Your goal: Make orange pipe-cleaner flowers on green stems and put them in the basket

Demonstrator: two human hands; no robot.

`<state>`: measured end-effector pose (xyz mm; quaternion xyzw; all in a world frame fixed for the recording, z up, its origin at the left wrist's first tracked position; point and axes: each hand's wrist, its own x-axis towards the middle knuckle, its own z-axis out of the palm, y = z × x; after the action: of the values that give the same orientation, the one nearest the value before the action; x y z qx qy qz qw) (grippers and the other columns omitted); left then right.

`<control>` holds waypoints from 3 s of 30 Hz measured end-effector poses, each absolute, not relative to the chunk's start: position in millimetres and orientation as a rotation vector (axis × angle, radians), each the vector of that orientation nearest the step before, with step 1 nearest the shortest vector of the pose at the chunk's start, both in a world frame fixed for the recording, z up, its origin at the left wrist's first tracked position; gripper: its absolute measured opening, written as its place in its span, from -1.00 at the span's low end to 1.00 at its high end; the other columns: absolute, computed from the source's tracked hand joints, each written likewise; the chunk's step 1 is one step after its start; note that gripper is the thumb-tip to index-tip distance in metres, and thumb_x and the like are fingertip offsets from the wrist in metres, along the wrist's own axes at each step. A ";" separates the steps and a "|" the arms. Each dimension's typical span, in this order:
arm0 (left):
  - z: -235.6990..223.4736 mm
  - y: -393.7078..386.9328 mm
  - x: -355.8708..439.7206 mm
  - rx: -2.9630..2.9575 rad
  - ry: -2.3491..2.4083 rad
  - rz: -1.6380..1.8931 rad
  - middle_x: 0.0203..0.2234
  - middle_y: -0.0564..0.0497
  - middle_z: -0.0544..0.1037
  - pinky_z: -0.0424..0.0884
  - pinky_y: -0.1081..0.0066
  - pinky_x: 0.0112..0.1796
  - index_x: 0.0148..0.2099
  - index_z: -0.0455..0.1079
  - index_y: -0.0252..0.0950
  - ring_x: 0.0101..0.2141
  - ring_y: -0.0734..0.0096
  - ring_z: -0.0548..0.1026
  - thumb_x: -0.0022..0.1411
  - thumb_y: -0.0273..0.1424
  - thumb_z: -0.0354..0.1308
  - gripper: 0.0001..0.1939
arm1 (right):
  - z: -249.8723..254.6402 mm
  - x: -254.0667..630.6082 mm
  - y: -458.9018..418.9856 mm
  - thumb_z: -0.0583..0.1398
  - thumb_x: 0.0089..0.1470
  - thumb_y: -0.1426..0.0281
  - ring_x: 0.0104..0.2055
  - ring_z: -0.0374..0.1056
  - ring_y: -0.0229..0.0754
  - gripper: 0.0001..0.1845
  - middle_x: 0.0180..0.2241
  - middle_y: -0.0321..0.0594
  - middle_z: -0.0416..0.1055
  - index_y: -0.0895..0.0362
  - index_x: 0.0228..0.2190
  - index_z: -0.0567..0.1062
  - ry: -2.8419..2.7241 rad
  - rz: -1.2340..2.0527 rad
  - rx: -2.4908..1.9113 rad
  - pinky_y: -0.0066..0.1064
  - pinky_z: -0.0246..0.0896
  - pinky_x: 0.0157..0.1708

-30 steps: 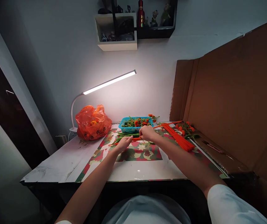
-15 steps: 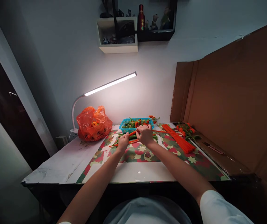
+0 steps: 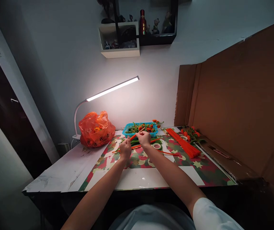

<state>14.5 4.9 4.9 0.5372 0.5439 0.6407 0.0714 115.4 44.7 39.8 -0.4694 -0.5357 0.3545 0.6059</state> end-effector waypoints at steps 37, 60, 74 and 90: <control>10.1 3.9 8.8 1.084 0.756 0.859 -0.62 0.15 0.22 0.14 0.56 -0.54 -0.39 0.21 -0.33 -0.63 0.64 0.17 0.13 -0.13 0.09 -0.66 | 40.6 170.8 52.2 0.42 -0.39 0.30 -0.38 0.46 -0.18 -0.39 -0.47 -0.32 0.49 0.06 -0.30 0.23 -1.518 1.339 -0.670 -0.27 0.33 -0.25; 11.1 2.4 9.0 1.239 0.733 1.026 -0.74 0.25 -0.10 -0.25 0.50 -0.63 -0.57 -0.02 -0.25 -0.71 0.67 -0.19 0.10 0.05 0.02 -0.49 | 58.0 187.8 48.7 0.29 -0.19 0.08 -0.50 0.24 -0.32 -0.57 -0.55 -0.29 0.41 0.22 -0.45 0.56 -2.111 1.137 -0.676 -0.49 0.09 -0.49; 11.8 -3.3 7.8 1.856 0.936 0.970 -0.68 0.18 -0.04 -0.19 0.45 -0.55 -0.60 0.03 -0.29 -0.61 0.63 -0.09 0.04 0.10 0.05 -0.44 | 88.1 200.3 51.9 0.30 -0.23 0.16 -0.56 0.20 -0.34 -0.63 -0.62 -0.29 0.38 0.24 -0.50 0.60 -2.586 1.010 -0.885 -0.53 0.04 -0.57; 4.0 4.9 4.5 2.113 1.662 1.016 -0.73 0.13 0.05 -0.14 0.42 -0.53 -0.65 0.03 -0.28 -0.62 0.56 -0.01 0.09 0.05 -0.03 -0.46 | 79.4 158.6 17.9 0.11 0.06 0.46 -0.36 0.40 -0.18 -0.78 -0.42 -0.13 0.53 0.12 -0.46 0.56 -2.740 -0.482 -1.154 -0.39 -0.05 -0.34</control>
<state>4.5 4.9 4.0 0.7288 0.5730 0.3504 0.1335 158.6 17.9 79.4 -0.3825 -0.9077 -0.1596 0.0649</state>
